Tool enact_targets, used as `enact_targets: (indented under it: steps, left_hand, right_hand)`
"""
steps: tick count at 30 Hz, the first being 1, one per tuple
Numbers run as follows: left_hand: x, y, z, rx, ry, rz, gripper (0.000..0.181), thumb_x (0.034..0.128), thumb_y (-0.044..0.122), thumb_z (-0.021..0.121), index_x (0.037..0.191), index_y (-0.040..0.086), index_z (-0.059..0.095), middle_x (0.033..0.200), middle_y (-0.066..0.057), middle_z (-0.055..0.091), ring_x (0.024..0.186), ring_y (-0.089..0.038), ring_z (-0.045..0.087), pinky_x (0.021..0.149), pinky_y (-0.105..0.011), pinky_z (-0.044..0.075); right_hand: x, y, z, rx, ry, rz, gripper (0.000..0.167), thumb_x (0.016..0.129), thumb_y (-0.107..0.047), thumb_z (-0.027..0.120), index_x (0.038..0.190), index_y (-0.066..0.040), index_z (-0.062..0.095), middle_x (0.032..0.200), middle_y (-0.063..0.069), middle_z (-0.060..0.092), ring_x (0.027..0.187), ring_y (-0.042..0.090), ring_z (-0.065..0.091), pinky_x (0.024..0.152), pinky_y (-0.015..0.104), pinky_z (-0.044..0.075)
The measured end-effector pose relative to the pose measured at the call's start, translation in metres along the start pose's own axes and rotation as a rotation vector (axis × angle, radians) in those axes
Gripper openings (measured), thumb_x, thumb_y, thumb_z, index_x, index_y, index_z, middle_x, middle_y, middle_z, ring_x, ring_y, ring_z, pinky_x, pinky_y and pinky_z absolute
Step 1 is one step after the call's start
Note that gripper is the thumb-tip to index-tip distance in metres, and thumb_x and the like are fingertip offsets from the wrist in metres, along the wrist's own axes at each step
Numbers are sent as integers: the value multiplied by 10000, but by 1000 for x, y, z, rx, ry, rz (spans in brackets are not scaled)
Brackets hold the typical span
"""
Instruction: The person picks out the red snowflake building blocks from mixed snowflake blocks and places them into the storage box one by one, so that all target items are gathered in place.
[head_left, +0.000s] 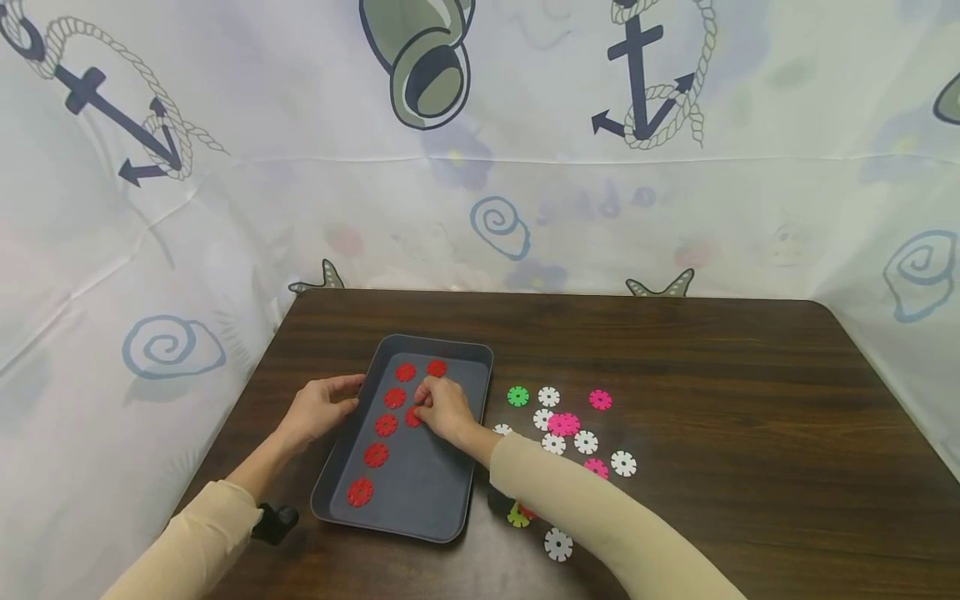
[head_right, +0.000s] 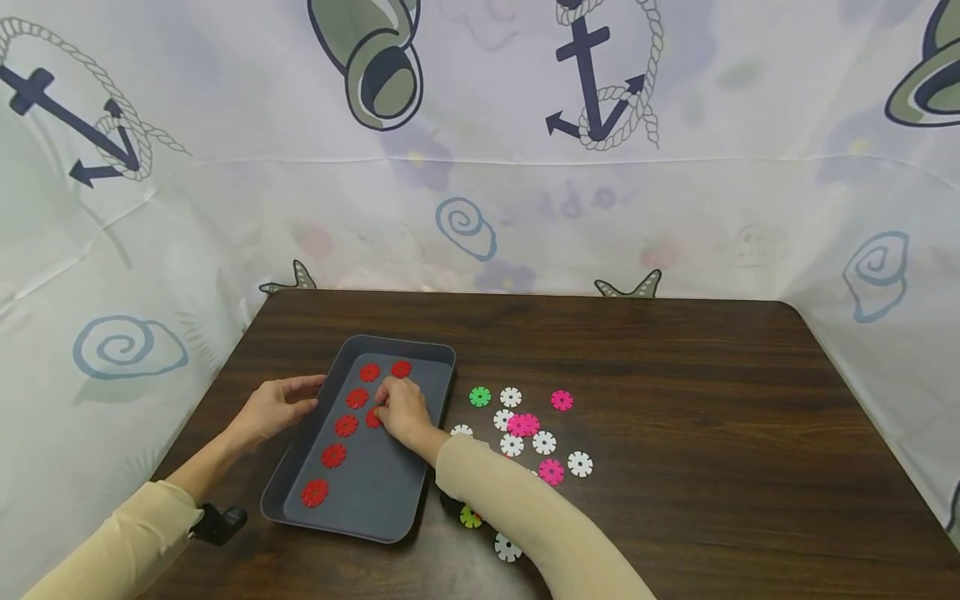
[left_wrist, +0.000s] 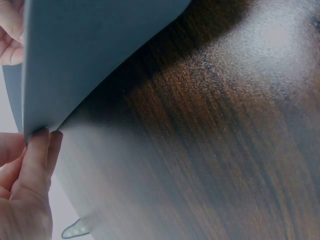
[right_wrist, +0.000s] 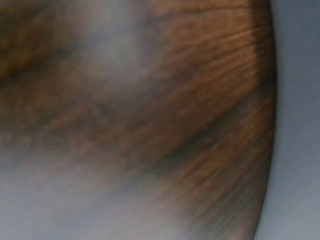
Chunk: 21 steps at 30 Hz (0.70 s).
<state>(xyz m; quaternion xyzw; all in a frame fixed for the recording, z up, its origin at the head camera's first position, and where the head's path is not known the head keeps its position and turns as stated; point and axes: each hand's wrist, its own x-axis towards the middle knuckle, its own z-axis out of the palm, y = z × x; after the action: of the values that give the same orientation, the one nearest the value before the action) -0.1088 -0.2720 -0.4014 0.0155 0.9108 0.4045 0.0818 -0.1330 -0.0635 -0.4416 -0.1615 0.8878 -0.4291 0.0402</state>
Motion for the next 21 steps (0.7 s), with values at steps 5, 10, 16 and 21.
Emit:
enact_targets:
  steps: [5, 10, 16, 21]
  left_hand:
    - [0, -2, -1, -7, -4, 0, 429, 894, 24, 571, 1308, -65, 501, 1276, -265, 549, 1120, -379, 573, 770, -334, 555]
    - [0, -4, -2, -9, -4, 2, 427, 893, 18, 570, 1305, -66, 503, 1274, -267, 549, 1110, -376, 578, 759, -335, 556]
    - [1, -4, -2, -8, -11, -9, 431, 896, 21, 562, 1314, -60, 496, 1280, -268, 544, 1112, -370, 577, 763, -340, 556]
    - [1, -3, -3, -2, -12, -13, 432, 897, 25, 559, 1317, -55, 496, 1293, -262, 537, 1119, -366, 571, 754, -334, 557]
  right_hand:
    - [-1, -2, -2, 52, 6, 18, 86, 790, -31, 719, 846, -42, 655, 735, 13, 576, 707, 90, 494, 649, 190, 404]
    - [-4, -4, -5, 93, -2, 52, 77, 801, -25, 702, 864, -40, 659, 754, 9, 594, 710, 79, 503, 646, 192, 416]
    - [-7, -3, -14, 146, -11, 38, 74, 803, -6, 695, 868, -17, 662, 737, 31, 622, 649, 58, 502, 596, 172, 421]
    - [-12, -7, -24, 199, -27, 3, 79, 817, 18, 671, 895, 16, 660, 763, 83, 655, 597, 50, 518, 547, 153, 431]
